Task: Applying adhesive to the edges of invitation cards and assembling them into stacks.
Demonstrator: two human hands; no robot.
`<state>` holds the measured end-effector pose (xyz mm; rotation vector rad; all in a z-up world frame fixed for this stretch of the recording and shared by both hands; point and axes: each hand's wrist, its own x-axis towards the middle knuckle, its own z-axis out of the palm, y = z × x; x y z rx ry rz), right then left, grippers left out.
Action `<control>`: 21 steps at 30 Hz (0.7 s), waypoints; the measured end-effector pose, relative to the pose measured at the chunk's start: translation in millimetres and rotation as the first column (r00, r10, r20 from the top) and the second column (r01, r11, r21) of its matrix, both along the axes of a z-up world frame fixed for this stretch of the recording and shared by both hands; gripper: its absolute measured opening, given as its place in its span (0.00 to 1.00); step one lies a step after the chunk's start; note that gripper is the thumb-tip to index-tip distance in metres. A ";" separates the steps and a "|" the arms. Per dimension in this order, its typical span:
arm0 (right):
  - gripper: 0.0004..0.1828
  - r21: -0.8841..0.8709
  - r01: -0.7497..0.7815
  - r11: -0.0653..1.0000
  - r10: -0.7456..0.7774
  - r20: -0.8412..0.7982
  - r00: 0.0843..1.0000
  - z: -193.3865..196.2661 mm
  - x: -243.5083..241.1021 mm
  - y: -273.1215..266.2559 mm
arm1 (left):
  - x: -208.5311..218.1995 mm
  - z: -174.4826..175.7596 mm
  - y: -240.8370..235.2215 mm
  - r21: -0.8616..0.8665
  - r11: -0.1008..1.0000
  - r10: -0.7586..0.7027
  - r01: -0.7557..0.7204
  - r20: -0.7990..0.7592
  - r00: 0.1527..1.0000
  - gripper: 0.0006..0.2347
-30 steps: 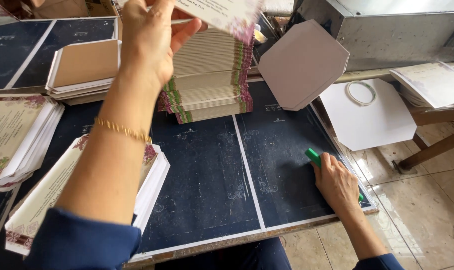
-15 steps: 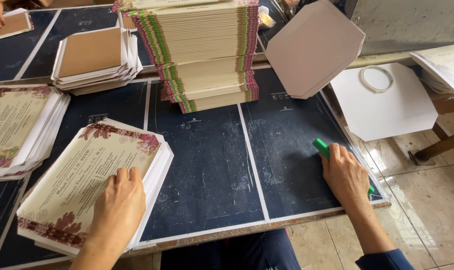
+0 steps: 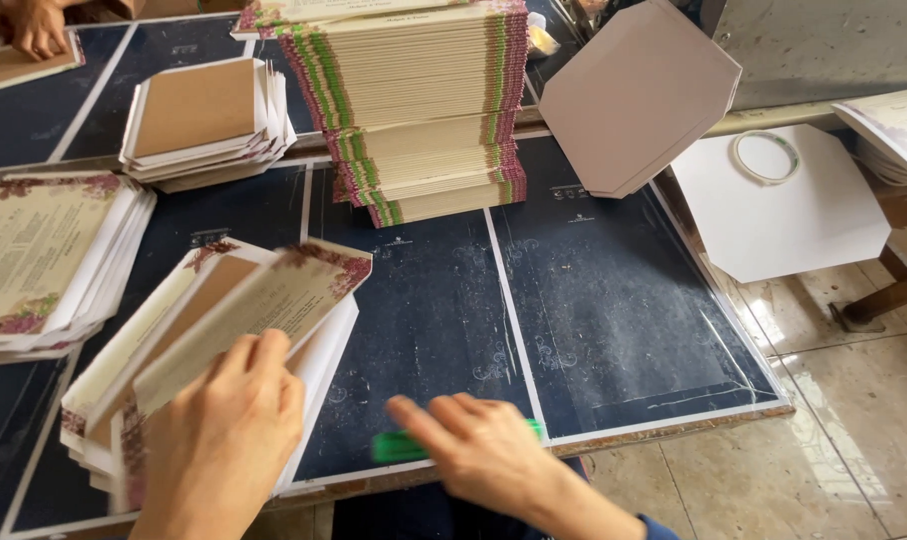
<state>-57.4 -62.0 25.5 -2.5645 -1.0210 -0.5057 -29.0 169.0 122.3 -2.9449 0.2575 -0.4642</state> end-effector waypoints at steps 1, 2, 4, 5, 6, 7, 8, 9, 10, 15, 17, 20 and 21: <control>0.29 0.007 0.004 1.000 -0.004 0.003 1.000 3.0 0.9 10.3 | -6.0 7.4 1.1 0.007 1.000 -0.004 0.004 0.003 1.000 0.01; 0.26 0.011 -0.017 1.000 0.017 -0.021 1.000 5.9 2.0 20.4 | -12.5 13.9 2.4 0.088 0.996 -0.032 0.008 0.278 0.960 0.04; 0.23 0.013 -0.042 0.999 0.043 -0.047 0.998 10.6 -0.9 27.0 | -25.6 35.4 -0.4 0.161 0.987 -0.068 -0.021 0.529 0.846 0.09; 0.23 -0.030 -0.044 0.999 0.039 -0.164 0.986 12.4 -4.9 23.1 | -32.2 50.5 -4.8 0.046 0.990 -0.137 0.133 0.531 0.836 0.09; 0.25 -0.074 -0.050 0.996 0.027 -0.279 0.960 14.2 -9.7 18.9 | -38.7 65.5 -9.4 -0.069 0.956 -0.205 0.286 0.541 0.815 0.11; 0.25 -0.076 -0.052 0.996 0.028 -0.282 0.959 6.4 -18.2 4.6 | -38.8 73.5 -13.1 -0.072 0.956 -0.202 0.284 0.539 0.818 0.11; 0.23 -0.017 -0.159 0.987 0.137 -0.422 0.896 -0.7 -25.7 -12.1 | -37.8 81.0 -18.1 -0.131 0.931 -0.237 0.339 0.488 0.840 0.08; 0.21 0.057 -0.255 0.965 0.244 -0.544 0.803 -7.4 -33.4 -29.2 | -36.9 88.7 -23.2 -0.192 0.901 -0.276 0.390 0.438 0.855 0.05; 0.21 0.047 -0.256 0.966 0.240 -0.546 0.803 -23.6 -46.4 -51.7 | -22.6 85.3 -33.8 -0.201 0.899 -0.271 0.389 0.442 0.855 0.05; 0.16 0.080 -0.219 0.972 0.166 -0.897 0.410 -53.3 -91.9 -123.4 | 69.3 2.2 -114.8 -0.733 0.544 -0.623 0.409 -0.025 0.782 0.11; 0.15 0.031 -0.126 0.992 0.076 -0.924 0.374 -48.5 -100.8 -138.7 | 88.9 -76.2 -150.2 -0.530 0.601 -0.620 0.598 0.164 0.768 0.10; 0.13 -0.070 0.038 0.997 -0.078 -0.956 0.282 -43.8 -108.3 -161.3 | 44.3 -105.3 -185.7 -0.352 0.583 -0.716 0.732 0.203 0.668 0.12; 0.12 -0.120 0.105 0.987 -0.141 -0.965 0.221 -43.1 -112.2 -167.1 | 15.7 -100.8 -190.6 -0.430 0.537 -0.789 0.726 0.049 0.612 0.19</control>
